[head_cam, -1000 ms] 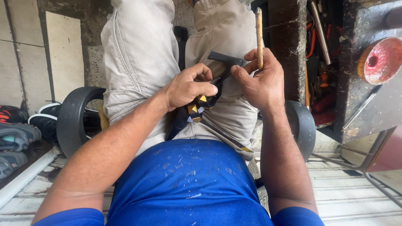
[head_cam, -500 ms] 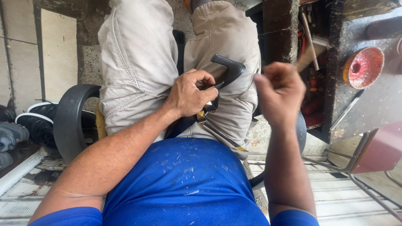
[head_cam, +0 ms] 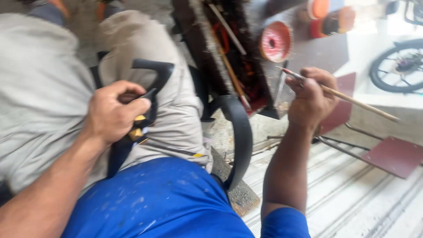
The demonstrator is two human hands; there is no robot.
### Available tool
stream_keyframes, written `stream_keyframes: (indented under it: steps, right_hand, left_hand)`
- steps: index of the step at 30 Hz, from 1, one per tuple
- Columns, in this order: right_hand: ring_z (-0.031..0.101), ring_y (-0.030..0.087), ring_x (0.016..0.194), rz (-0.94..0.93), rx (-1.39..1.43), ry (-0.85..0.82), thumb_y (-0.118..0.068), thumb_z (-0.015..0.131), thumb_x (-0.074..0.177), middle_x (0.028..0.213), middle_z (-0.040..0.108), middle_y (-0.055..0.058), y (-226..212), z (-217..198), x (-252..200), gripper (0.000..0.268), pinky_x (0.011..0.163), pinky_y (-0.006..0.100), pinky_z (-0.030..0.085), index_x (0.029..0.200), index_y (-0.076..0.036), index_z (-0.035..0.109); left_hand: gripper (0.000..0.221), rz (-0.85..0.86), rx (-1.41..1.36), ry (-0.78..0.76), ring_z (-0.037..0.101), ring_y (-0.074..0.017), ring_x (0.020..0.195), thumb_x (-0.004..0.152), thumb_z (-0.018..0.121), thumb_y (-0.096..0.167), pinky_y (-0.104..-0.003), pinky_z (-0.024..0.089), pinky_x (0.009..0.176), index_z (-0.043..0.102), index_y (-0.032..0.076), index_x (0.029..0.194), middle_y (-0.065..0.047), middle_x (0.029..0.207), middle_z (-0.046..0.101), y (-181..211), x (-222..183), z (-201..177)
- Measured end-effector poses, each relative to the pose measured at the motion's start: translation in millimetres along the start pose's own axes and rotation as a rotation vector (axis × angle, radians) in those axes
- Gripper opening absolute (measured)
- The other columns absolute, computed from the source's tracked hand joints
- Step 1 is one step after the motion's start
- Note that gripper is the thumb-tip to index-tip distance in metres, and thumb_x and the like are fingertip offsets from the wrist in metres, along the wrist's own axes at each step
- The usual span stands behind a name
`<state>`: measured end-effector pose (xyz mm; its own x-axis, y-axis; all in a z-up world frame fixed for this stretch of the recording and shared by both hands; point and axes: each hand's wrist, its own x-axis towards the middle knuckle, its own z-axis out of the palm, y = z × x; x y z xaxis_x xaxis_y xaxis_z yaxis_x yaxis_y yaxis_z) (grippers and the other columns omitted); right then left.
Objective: Applying a liquid treatment to the edges of a black high-heeled shoe using a small brush at a repair bench.
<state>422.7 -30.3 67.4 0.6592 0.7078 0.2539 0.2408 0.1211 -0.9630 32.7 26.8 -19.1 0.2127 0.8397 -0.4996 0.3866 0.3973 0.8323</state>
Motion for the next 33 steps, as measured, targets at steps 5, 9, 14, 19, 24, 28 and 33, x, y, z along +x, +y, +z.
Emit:
stream_keyframes:
  steps: [5,9,14,19,24,28,33]
  right_hand:
    - [0.07,0.021,0.071,-0.108,-0.19,-0.121,0.016,0.066,0.086,0.093,0.069,0.016,20.5,3.6,28.4,0.019,0.063,0.028,0.065,0.093,-0.002,0.066]
    - [0.072,0.014,0.081,-0.208,-0.395,-0.184,0.01,0.068,0.088,0.093,0.075,0.009,47.7,11.4,50.3,0.021,0.071,0.025,0.059,0.094,-0.01,0.065]
    - [0.067,0.01,0.075,-0.226,-0.461,-0.233,0.005,0.07,0.09,0.09,0.073,0.003,80.6,12.7,72.8,0.017,0.069,0.022,0.055,0.094,-0.011,0.068]
    - [0.067,0.01,0.078,-0.153,-0.381,-0.252,0.008,0.07,0.09,0.091,0.073,0.004,97.8,9.2,79.8,0.017,0.071,0.02,0.054,0.092,-0.009,0.07]
    - [0.074,0.018,0.096,-0.029,-0.21,-0.381,0.007,0.072,0.093,0.101,0.076,0.013,104.1,-3.4,91.0,0.02,0.084,0.028,0.062,0.098,-0.01,0.062]
    - [0.066,0.015,0.07,0.029,-0.163,-0.444,0.005,0.07,0.098,0.098,0.073,0.014,105.3,-7.2,94.5,0.022,0.055,0.026,0.055,0.102,-0.01,0.054]
    - [0.05,0.012,0.048,-0.039,-0.225,-0.331,0.005,0.056,0.104,0.088,0.059,0.007,104.4,8.5,82.2,0.026,0.044,0.025,0.049,0.103,-0.015,0.039]
  left_hand:
    - [0.022,-0.105,0.079,-0.023,0.067,-0.0091,0.078,0.078,0.075,0.026,-0.025,0.049,0.076,0.078,0.018,0.098,0.001,0.083,0.076,12.5,-4.7,7.3]
    - [0.019,-0.126,0.053,-0.008,0.065,-0.0087,0.078,0.08,0.076,0.021,-0.024,0.049,0.076,0.078,0.014,0.097,0.001,0.083,0.075,3.7,-3.0,14.4]
    - [0.02,-0.168,0.07,0.0,0.065,-0.0098,0.077,0.079,0.076,0.021,-0.025,0.048,0.078,0.079,0.015,0.098,0.001,0.082,0.074,4.9,-0.4,17.7]
    - [0.021,-0.143,0.051,-0.016,0.062,-0.0097,0.076,0.08,0.076,0.019,-0.025,0.046,0.076,0.079,0.013,0.1,0.0,0.082,0.072,-8.8,4.3,20.0]
    - [0.022,-0.19,0.044,-0.018,0.065,-0.0107,0.08,0.079,0.076,0.019,-0.025,0.048,0.079,0.079,0.012,0.101,-0.001,0.088,0.075,-3.1,3.1,20.8]
    - [0.022,-0.159,0.056,-0.016,0.065,-0.0106,0.08,0.079,0.077,0.019,-0.025,0.048,0.08,0.079,0.012,0.1,-0.001,0.087,0.074,-7.3,4.8,21.6]
    - [0.024,-0.184,0.077,-0.005,0.065,-0.0107,0.081,0.078,0.077,0.02,-0.025,0.048,0.081,0.08,0.014,0.101,0.0,0.089,0.075,-10.9,5.7,23.0]
